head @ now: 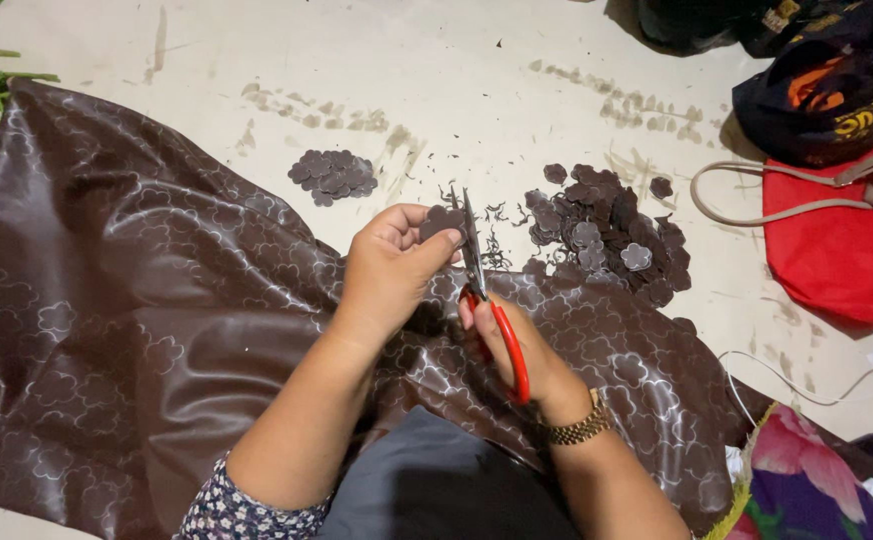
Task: The person uses red-handled scissors to cut small flower-shaped pieces from a brown patterned fabric. They hold the fabric with one hand and cut with the other, placing the cut pieces into a growing pile on the floor.
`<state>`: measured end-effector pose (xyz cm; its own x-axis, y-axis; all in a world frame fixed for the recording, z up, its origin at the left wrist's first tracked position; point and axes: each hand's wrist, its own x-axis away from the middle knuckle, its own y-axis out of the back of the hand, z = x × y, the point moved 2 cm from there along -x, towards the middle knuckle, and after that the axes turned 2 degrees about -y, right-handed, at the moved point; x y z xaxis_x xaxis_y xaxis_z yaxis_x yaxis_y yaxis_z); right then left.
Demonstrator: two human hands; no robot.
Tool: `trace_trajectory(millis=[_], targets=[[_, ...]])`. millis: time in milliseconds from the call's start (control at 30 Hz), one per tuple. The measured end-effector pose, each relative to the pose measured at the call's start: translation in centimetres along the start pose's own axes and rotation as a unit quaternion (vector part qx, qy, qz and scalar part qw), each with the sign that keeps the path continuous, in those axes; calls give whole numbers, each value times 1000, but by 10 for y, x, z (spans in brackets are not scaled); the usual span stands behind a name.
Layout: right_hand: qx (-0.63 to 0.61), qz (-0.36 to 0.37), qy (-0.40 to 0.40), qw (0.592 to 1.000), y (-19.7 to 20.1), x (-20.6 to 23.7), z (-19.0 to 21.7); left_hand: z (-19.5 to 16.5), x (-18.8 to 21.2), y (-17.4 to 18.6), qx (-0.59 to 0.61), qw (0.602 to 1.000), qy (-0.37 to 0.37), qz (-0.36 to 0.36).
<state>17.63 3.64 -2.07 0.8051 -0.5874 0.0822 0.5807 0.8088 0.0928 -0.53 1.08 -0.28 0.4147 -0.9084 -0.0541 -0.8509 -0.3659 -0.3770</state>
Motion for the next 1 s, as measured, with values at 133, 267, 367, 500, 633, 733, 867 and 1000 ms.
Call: trace_trajectory(millis=[133, 267, 367, 500, 633, 733, 867, 1000], targets=[[44, -8, 9, 999, 2, -1, -1, 1, -2, 5, 7, 1000, -11, 6], [79, -17, 28, 996, 1, -1, -2, 3, -3, 5, 27, 999, -18, 0], [76, -17, 27, 997, 1, -3, -3, 2, -3, 5, 34, 999, -23, -6], [38, 11, 5, 999, -1, -2, -5, 1, -1, 3, 31, 999, -18, -3], [59, 16, 101, 993, -4, -3, -3, 2, -1, 0, -1, 1000, -11, -15], [53, 13, 67, 996, -3, -3, -5, 3, 0, 0, -9, 1000, -10, -19], [28, 1, 2, 1000, -3, -3, -8, 5, 0, -2, -6, 999, -20, -25], [6, -27, -25, 999, -7, -3, -9, 6, 1, -5, 17, 999, -35, -26]])
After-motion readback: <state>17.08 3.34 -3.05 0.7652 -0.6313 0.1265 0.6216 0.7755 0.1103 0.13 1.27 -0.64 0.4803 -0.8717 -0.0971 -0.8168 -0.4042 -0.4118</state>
